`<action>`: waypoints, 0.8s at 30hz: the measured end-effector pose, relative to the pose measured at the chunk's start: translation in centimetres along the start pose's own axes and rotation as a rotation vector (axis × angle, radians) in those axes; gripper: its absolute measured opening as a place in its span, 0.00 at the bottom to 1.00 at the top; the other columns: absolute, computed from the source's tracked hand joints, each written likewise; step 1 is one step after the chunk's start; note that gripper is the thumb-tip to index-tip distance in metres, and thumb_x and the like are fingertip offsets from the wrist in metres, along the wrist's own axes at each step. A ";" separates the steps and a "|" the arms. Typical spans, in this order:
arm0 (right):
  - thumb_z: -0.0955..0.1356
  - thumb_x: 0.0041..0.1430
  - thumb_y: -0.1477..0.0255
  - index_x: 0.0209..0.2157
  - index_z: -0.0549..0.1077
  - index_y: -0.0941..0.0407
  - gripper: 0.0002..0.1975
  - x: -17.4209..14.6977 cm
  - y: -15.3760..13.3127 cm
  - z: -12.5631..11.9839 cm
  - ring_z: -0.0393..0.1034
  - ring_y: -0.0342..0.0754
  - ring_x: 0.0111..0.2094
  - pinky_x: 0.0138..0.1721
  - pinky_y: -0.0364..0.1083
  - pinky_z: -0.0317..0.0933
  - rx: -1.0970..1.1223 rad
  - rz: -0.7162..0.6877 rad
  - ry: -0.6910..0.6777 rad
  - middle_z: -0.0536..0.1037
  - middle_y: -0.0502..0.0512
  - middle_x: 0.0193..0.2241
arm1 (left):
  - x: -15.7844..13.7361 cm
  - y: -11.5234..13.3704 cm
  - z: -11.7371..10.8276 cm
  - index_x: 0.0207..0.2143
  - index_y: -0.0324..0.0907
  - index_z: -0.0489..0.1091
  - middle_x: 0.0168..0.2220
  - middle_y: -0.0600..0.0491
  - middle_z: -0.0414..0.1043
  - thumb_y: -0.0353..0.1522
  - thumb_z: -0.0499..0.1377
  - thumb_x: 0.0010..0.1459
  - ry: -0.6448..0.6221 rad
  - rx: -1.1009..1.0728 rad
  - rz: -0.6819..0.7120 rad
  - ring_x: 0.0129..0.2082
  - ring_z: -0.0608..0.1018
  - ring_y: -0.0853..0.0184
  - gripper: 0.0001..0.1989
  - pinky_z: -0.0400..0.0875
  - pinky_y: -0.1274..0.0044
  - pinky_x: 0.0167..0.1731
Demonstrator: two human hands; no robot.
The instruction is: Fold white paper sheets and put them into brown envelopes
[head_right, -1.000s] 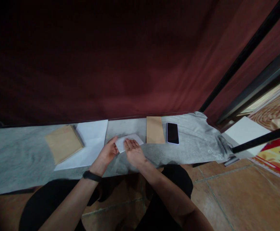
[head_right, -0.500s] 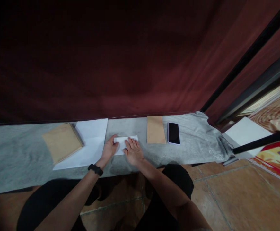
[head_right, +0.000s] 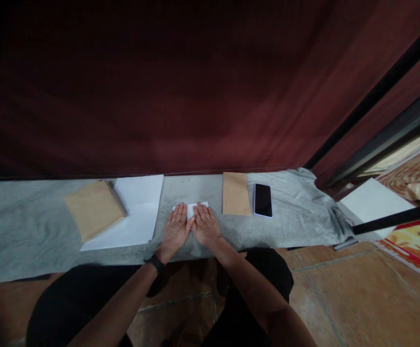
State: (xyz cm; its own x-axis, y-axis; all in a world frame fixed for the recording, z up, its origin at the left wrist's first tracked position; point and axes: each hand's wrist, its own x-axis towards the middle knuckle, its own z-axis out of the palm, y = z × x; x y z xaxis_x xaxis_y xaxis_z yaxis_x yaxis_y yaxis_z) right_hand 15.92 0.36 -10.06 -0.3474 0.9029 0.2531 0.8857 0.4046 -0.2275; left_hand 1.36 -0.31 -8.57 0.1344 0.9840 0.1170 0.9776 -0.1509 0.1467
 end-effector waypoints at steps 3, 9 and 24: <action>0.57 0.72 0.67 0.68 0.60 0.64 0.27 -0.2 0.4 0.1 0.53 0.56 0.70 0.69 0.57 0.47 -0.013 0.040 0.033 0.60 0.64 0.68 | -0.5 -1.1 0.2 0.70 0.30 0.52 0.71 0.38 0.50 0.44 0.42 0.71 0.009 0.024 -0.018 0.72 0.53 0.56 0.34 0.50 0.63 0.69; 0.58 0.72 0.67 0.67 0.59 0.68 0.28 -0.5 0.5 -0.8 0.55 0.59 0.68 0.67 0.58 0.50 -0.040 0.160 0.032 0.60 0.70 0.68 | -1.4 -2.1 0.5 0.69 0.29 0.53 0.70 0.36 0.53 0.41 0.43 0.70 0.068 0.020 -0.099 0.71 0.55 0.55 0.32 0.52 0.61 0.69; 0.64 0.60 0.77 0.48 0.76 0.59 0.16 3.5 1.5 -4.6 0.77 0.54 0.42 0.45 0.48 0.69 0.463 0.575 -0.093 0.81 0.60 0.40 | -1.8 -2.0 -0.3 0.67 0.29 0.58 0.69 0.35 0.56 0.40 0.45 0.69 0.115 -0.121 -0.116 0.71 0.57 0.54 0.31 0.50 0.60 0.69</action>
State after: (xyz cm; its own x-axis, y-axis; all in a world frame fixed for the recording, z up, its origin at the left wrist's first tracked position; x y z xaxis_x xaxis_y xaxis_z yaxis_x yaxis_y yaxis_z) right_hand 17.43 3.46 -5.13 0.0892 0.9908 -0.1019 0.7223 -0.1348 -0.6783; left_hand -0.86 -1.77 -8.72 -0.0044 0.9791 0.2031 0.9578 -0.0542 0.2822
